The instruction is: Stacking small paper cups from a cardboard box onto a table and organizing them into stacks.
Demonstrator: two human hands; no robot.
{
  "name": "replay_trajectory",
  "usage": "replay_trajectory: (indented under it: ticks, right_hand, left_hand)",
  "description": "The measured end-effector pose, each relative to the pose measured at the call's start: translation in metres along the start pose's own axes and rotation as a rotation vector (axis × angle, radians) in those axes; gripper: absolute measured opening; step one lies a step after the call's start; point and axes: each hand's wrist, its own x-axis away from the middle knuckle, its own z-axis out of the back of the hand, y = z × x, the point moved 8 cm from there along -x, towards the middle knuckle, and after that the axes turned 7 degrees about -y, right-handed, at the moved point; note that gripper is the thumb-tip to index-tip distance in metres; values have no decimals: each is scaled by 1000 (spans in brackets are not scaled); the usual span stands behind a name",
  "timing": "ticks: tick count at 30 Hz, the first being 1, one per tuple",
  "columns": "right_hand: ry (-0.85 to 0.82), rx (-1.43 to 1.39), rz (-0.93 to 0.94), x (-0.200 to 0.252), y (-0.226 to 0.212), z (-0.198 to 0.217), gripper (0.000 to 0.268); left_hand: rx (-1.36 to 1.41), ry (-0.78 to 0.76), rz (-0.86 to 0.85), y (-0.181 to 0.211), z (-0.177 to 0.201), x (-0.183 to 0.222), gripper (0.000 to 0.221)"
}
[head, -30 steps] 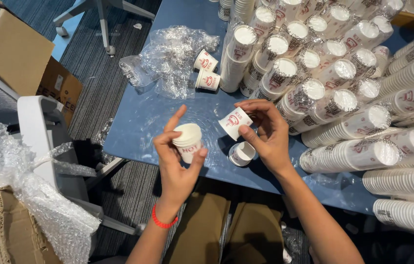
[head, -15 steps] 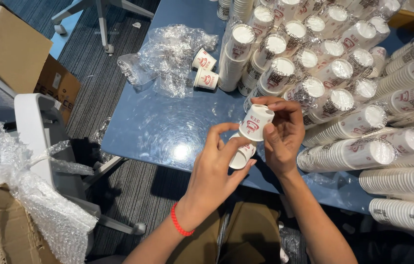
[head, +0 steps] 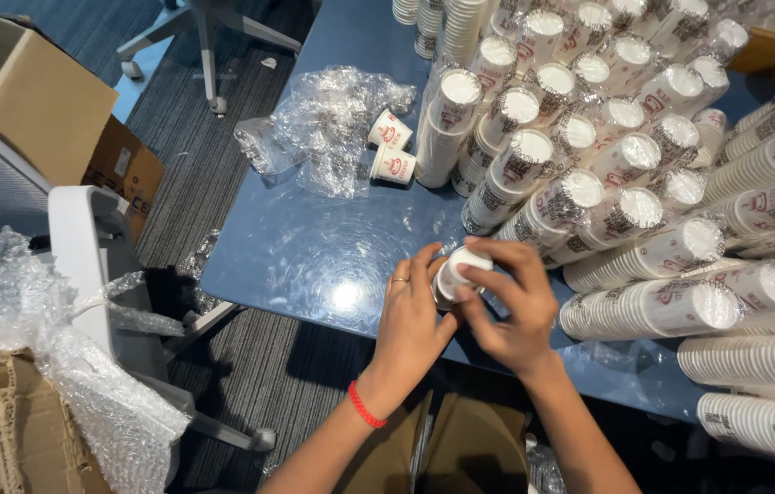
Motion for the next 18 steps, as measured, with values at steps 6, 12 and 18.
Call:
replay_trajectory:
  ticks: [6, 12, 18]
  right_hand:
    - [-187, 206, -262, 22, 8, -20, 20]
    - [-161, 174, -125, 17, -9, -20, 52]
    - [-154, 114, -136, 34, 1, -24, 55]
  left_hand:
    - [-34, -97, 50, -6, 6, -1, 80]
    - [84, -54, -78, -16, 49, -47, 68]
    - [-265, 205, 11, -54, 61, -134, 44]
